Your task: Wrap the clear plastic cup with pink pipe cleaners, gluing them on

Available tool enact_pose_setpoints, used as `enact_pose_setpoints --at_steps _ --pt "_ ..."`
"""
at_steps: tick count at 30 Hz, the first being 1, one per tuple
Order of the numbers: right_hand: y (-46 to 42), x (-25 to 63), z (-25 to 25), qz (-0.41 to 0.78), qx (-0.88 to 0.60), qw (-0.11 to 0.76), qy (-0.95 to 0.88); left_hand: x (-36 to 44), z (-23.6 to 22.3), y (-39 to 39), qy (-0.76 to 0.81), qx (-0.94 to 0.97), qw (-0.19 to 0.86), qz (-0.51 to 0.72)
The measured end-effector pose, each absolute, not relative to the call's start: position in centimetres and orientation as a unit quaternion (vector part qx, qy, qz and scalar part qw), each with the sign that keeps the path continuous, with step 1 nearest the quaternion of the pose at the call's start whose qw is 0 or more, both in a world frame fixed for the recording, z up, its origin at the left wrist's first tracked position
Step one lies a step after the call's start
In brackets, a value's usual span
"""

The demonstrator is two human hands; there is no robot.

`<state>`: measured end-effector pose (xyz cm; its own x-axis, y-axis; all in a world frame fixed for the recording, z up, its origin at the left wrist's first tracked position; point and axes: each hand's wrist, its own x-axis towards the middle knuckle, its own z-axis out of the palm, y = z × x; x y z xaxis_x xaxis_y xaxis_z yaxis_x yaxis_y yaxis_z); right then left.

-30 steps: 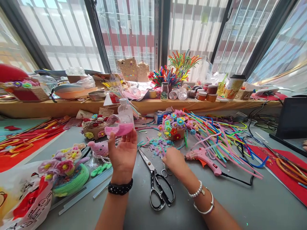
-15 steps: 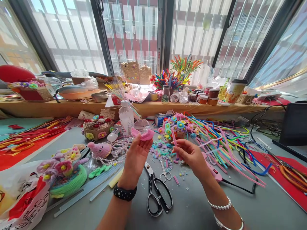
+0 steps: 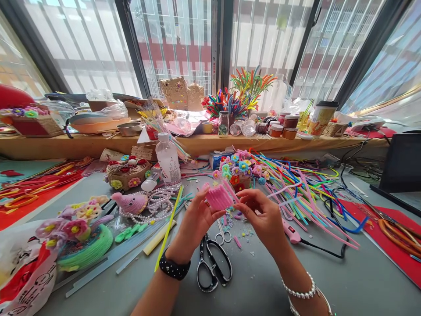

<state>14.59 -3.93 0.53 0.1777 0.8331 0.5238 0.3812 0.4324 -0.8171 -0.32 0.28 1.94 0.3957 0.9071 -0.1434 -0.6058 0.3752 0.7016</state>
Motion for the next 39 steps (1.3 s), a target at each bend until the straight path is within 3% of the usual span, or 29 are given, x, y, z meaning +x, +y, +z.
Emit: enact_pose_setpoints --at_steps 15,22,27,36,39 --pt "-4.1 13.9 0.5 0.251 -0.475 0.556 -0.634 -0.2 1.3 0.2 0.323 0.461 0.679 0.471" --pt "-4.1 14.0 0.6 0.21 -0.492 0.48 -0.695 -0.3 1.2 0.7 0.408 0.555 0.583 0.43" --pt "-4.0 13.9 0.4 0.19 -0.497 0.477 -0.7 -0.2 0.8 0.9 0.421 0.595 0.527 0.437" --pt "-3.9 13.9 0.6 0.038 -0.499 0.501 -0.706 0.2 0.0 1.1 0.367 0.515 0.649 0.423" --pt "-3.7 13.9 0.4 0.042 -0.487 0.516 -0.704 0.3 0.3 0.7 0.34 0.491 0.67 0.441"
